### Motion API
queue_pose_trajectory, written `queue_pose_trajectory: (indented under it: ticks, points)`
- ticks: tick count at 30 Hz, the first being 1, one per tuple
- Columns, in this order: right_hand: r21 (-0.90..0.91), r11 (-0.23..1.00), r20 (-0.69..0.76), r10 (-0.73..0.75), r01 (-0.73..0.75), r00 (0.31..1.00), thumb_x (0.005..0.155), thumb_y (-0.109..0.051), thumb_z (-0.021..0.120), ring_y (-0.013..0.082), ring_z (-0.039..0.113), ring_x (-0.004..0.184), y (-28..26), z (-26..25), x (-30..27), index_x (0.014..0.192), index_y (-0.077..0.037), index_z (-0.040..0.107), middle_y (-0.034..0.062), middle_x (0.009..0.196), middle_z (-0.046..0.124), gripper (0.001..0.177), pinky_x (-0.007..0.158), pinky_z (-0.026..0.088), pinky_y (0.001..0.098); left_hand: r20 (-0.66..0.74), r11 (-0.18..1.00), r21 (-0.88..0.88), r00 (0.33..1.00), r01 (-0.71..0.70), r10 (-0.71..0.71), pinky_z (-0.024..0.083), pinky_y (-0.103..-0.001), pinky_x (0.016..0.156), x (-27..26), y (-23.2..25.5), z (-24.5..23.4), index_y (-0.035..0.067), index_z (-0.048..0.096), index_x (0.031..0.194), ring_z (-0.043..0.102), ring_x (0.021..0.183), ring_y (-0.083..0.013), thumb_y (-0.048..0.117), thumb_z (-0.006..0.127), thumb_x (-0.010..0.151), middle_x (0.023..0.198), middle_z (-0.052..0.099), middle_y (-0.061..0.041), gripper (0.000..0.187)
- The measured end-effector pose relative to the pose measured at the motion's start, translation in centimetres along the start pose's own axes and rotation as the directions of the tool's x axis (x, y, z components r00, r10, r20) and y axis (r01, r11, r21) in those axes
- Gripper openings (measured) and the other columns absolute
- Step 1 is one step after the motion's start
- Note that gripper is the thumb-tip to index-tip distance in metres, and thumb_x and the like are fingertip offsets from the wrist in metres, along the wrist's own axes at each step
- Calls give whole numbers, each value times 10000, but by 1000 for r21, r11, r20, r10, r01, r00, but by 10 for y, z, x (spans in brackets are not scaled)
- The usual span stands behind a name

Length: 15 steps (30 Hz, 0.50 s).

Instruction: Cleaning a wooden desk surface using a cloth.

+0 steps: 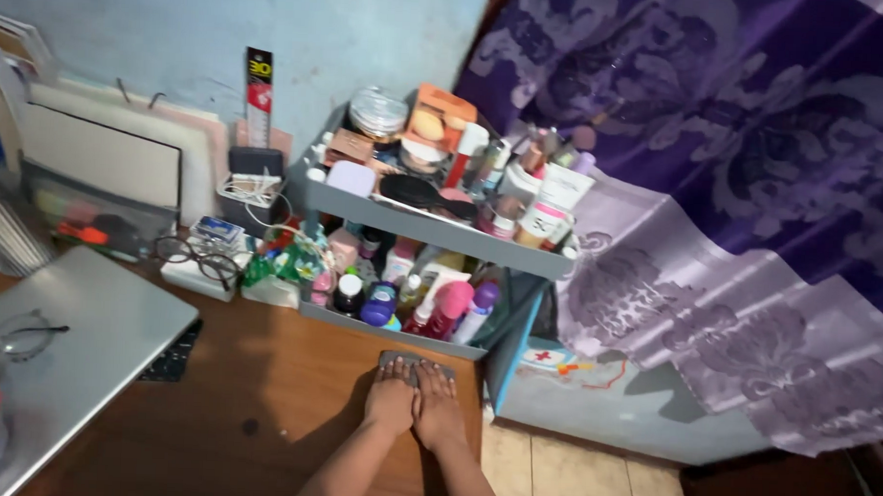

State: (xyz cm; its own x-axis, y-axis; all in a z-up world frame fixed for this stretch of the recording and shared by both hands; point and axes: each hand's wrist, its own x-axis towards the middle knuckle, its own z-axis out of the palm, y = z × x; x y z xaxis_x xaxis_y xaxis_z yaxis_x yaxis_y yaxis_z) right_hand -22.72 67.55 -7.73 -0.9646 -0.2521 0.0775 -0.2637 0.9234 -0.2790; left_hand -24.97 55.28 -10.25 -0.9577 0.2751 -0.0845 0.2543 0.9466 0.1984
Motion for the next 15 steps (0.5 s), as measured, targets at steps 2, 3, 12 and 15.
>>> queue_pose_trajectory:
  ticks: [2,3,12,15]
  points:
    - [5,1000,-8,8,-8,1000,1009,-272,462,277,281,1519,12,-6,-11,1513,-127,404,92,1602,396,527,1229,194,517,26,1000,-8,1000,2,-2,217,-493,1236,1,17,3,-51,367,1517,316,1488,-401,352,406,1030,1622,286,-265,634]
    - [7,1000,-16,12,-12,1000,1008,-269,462,273,282,1520,16,-9,-15,1511,-125,403,89,1604,398,526,1224,199,519,50,1000,-19,999,7,-6,219,-494,1231,2,24,5,-51,354,1524,310,1491,-397,353,410,1028,1630,274,-256,642]
    - [-15,1000,-135,23,-26,991,985,-249,500,296,348,1487,22,-22,-70,1479,-108,457,101,1546,454,515,1211,241,518,-53,992,13,991,-125,126,205,-490,1214,-30,47,35,-47,311,1540,301,1486,-384,279,455,1009,1626,264,-268,640]
    - [7,999,-136,38,-37,990,975,-229,503,307,339,1482,11,-27,-90,1482,-107,456,102,1559,447,523,1209,227,526,-36,986,-60,988,-154,152,192,-492,1228,-52,49,36,-53,316,1532,296,1499,-378,299,440,1030,1633,267,-247,625]
